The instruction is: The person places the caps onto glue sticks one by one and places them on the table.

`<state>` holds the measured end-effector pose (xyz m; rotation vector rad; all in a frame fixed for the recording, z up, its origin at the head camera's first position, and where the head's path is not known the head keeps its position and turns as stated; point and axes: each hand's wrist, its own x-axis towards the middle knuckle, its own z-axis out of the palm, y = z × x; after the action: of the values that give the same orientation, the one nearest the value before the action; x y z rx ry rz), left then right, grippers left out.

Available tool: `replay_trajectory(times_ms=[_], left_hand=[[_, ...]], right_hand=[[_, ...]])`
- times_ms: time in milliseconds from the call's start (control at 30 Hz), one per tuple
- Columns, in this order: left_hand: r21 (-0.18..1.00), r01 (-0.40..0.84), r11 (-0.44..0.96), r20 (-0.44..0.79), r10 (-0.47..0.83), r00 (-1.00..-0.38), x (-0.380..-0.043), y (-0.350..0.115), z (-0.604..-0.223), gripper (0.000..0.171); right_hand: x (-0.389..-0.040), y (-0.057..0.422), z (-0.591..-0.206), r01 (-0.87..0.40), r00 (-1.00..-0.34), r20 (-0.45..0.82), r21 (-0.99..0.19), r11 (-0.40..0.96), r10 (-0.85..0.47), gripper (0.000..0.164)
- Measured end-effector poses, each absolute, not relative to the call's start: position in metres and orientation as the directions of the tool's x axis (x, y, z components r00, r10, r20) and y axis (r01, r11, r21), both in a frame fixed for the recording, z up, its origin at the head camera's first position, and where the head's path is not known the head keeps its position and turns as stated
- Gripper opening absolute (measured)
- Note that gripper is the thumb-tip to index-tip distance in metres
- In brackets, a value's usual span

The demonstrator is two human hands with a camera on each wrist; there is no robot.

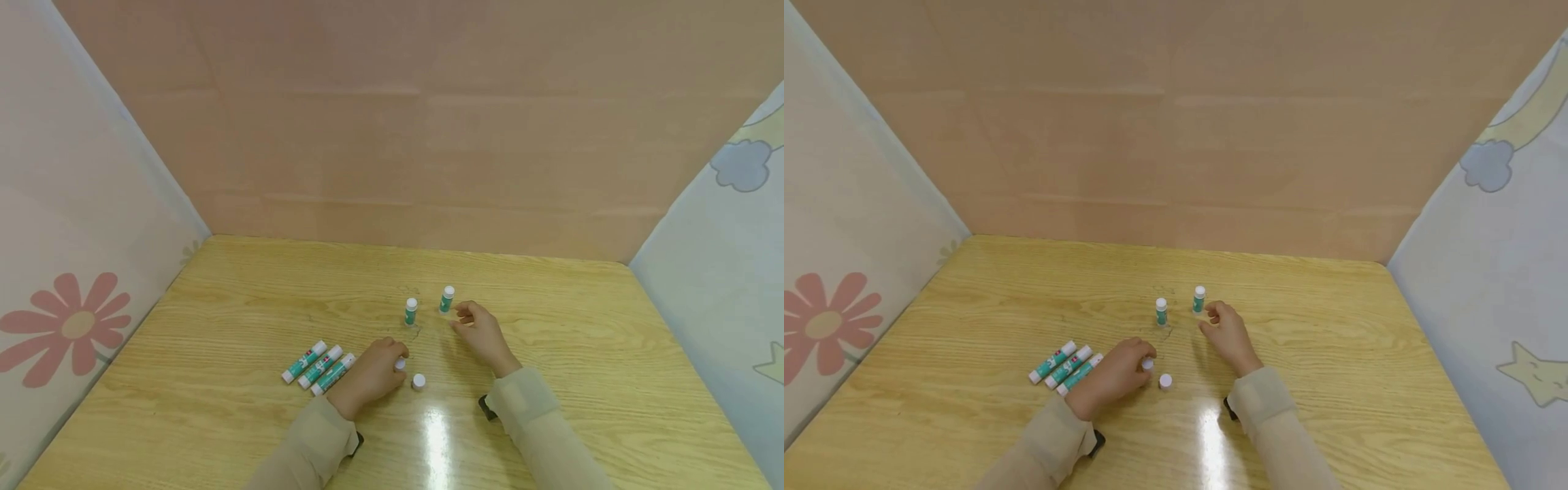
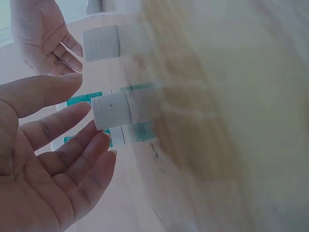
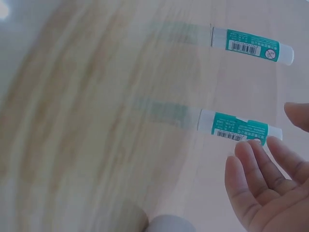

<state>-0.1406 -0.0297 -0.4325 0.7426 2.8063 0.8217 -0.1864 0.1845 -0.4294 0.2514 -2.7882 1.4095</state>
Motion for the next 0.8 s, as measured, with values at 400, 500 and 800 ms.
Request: replay_trajectory(times_ms=[400, 500, 800], left_hand=[[0.505, 0.433, 0.746, 0.012, 0.496, -0.868, -0.144, -0.029, -0.434, 0.025], [0.502, 0.436, 0.747, 0.01, 0.499, -0.866, -0.145, -0.029, -0.435, 0.025], [0.505, 0.432, 0.748, 0.001, 0.499, -0.866, -0.145, -0.027, -0.436, 0.024]], right_hand=[[-0.194, 0.183, -0.431, -0.073, -0.996, 0.035, -0.816, 0.574, -0.078, 0.036], [-0.196, 0.182, -0.432, -0.063, -0.998, 0.033, -0.821, 0.567, -0.062, 0.037], [-0.201, 0.179, -0.433, -0.051, -0.999, 0.038, -0.83, 0.555, -0.036, 0.04]])
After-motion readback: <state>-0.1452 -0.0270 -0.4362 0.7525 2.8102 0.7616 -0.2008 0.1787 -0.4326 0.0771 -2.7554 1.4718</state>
